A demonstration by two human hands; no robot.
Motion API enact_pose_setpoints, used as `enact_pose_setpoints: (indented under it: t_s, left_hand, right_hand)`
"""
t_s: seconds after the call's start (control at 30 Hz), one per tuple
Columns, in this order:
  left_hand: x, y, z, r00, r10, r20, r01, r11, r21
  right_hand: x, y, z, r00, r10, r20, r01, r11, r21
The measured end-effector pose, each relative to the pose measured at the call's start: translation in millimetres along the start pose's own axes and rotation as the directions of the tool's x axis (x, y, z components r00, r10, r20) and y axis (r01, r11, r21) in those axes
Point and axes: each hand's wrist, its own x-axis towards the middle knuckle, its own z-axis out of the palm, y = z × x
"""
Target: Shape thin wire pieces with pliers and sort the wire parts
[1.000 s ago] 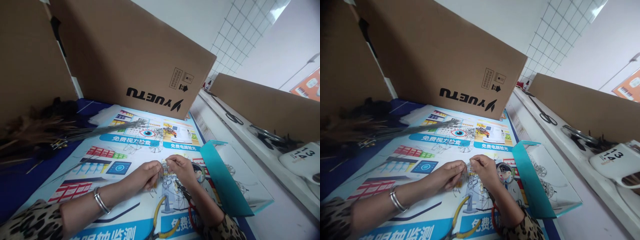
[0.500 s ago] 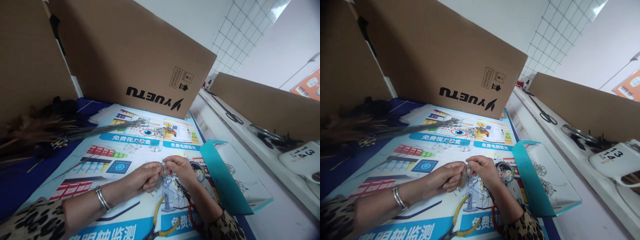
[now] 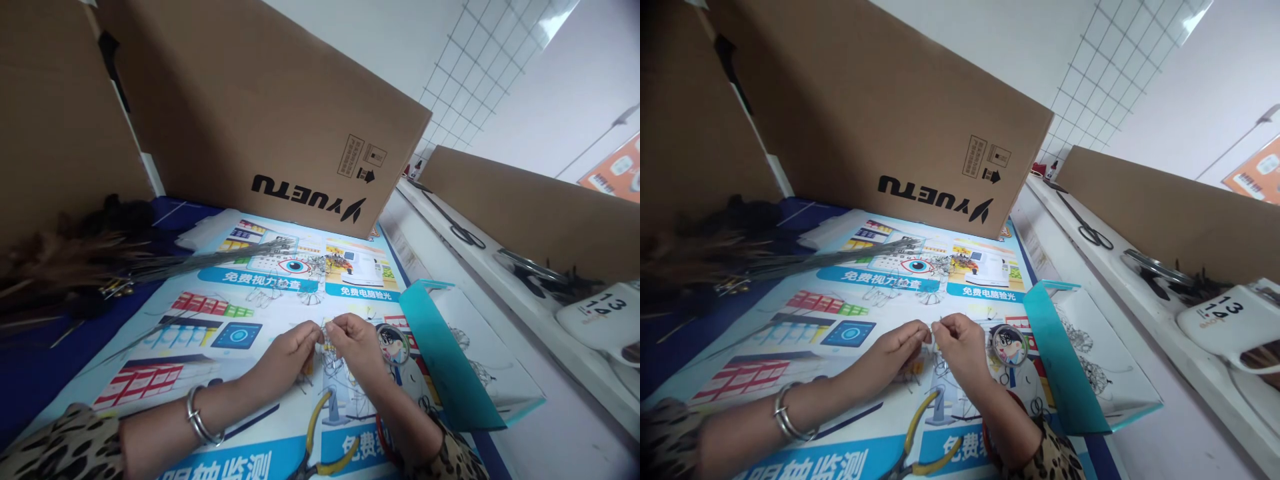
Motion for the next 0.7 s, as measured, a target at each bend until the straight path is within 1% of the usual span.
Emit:
enact_pose_setpoints:
  t_s: [0.07, 0.13, 0.2, 0.3, 0.43, 0.53, 0.63, 0.7]
  left_hand:
    - [-1, 4, -0.3, 0.998, 0.052, -0.04, -0.047, 0.992, 0.118]
    - [-2, 6, -0.1, 0.995, 0.086, -0.043, -0.077, 0.981, 0.18]
    - [-3, 7, 0.5, 0.994, 0.106, -0.037, -0.097, 0.975, 0.202]
    - [-3, 7, 1.4, 0.992, 0.121, -0.035, -0.112, 0.975, 0.19]
    - [-4, 8, 0.7, 0.995, 0.094, -0.033, -0.09, 0.991, 0.101]
    - [-4, 10, 0.0, 0.998, 0.059, -0.004, -0.059, 0.998, 0.004]
    - [-3, 10, -0.3, 0.997, 0.019, 0.072, -0.011, 0.994, -0.11]
    - [-2, 8, -1.2, 0.986, -0.017, 0.167, 0.05, 0.979, -0.197]
  right_hand:
    - [-2, -3, 0, 1.0, -0.002, -0.006, 0.002, 1.0, -0.019]
    - [-3, -5, 1, 1.0, 0.002, 0.007, -0.002, 1.0, -0.007]
    - [-4, -4, 2, 1.0, 0.016, 0.022, -0.017, 0.999, 0.031]
    - [-4, 0, 2, 0.999, 0.031, 0.036, -0.035, 0.993, 0.114]
    - [-2, 3, 1, 0.998, 0.022, 0.065, -0.036, 0.976, 0.217]
    - [-2, 4, -1, 0.998, 0.008, 0.055, -0.022, 0.964, 0.266]
    - [-2, 6, -2, 0.999, -0.009, 0.048, -0.007, 0.948, 0.32]
    - [-3, 6, -4, 0.999, -0.018, 0.048, 0.001, 0.939, 0.343]
